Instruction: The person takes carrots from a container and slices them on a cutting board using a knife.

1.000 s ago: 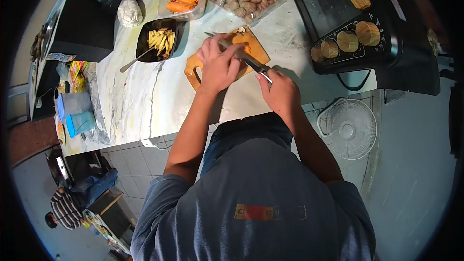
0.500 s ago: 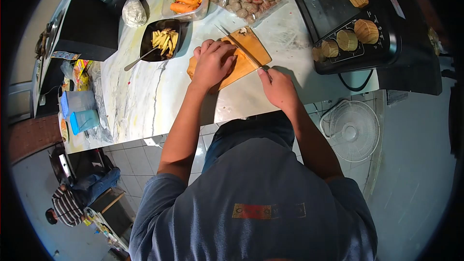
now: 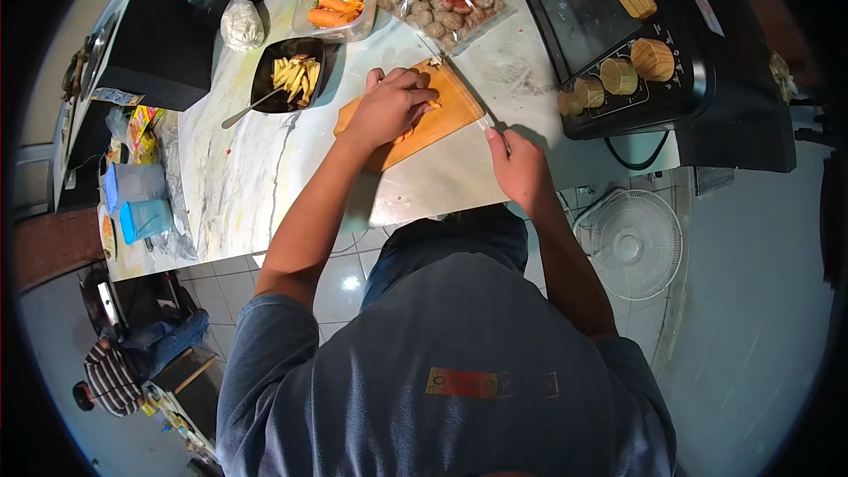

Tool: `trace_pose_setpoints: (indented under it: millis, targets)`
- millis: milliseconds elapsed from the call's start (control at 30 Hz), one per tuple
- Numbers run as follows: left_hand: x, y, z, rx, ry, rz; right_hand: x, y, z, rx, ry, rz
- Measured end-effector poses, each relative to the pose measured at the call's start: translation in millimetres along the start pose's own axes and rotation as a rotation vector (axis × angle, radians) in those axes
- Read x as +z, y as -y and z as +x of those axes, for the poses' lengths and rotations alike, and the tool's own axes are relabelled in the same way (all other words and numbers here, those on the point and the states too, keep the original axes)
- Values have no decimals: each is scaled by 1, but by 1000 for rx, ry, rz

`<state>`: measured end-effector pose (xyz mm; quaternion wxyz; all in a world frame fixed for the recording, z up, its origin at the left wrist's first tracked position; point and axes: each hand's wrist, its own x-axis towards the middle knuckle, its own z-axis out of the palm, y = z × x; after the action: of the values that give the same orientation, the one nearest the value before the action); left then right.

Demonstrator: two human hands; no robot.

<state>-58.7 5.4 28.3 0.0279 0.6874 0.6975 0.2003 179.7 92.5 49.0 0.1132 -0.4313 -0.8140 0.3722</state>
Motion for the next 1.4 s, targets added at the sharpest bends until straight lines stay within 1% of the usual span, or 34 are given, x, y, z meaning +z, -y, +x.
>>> trace_pose_setpoints:
  millis: [100, 200, 400, 467, 600, 667, 800, 933, 1000, 1067, 1133, 1167, 1233, 1267, 1333, 1367, 1400]
  targets:
    - [2, -1, 1, 47, -25, 12, 4, -2, 0, 11, 0, 10]
    - [5, -3, 0, 89, -80, 89, 4, -2, 3, -10, -5, -16]
    - [3, 0, -5, 23, -135, 50, 1, -1, 4, -7, -2, -22]
    - [1, -1, -5, -93, -182, -3, 0, -1, 4, -13, -5, 2]
    - [7, -16, 5, -84, -185, -79, 1, -4, 4, -15, -20, 8]
    - [16, -22, 10, -98, -139, -2, -1, -4, 5, -7, -16, 24]
    - [20, -28, 9, -124, -145, 59, -6, -8, 5, -15, -15, 9]
    - [26, -31, 8, -115, -168, 134, -7, -8, 7, 29, 34, -20]
    - [32, -29, 8, -130, -125, 290, -10, -4, 8, 26, 41, -16]
    - [35, -30, 8, -108, -148, 326, -11, 1, 10, 58, 92, -19]
    - [36, -37, 8, -167, -21, 474, -15, 6, 12, 62, 119, -35]
    - [37, -38, 8, -181, -28, 478, -14, 5, 13, 31, 104, -22]
    - [36, -38, 10, -206, 72, 465, -16, 6, 19, -21, 93, -7]
    - [36, -36, 10, -220, 64, 474, -19, 6, 22, -19, 114, -16]
    - [36, -31, 10, -276, 92, 373, -25, 8, 27, -31, 140, -21]
    - [30, -29, 12, -283, 87, 383, -28, 8, 30, -39, 142, -9]
    - [23, -27, 12, -361, 33, 234, -31, 9, 32, -43, 143, 3]
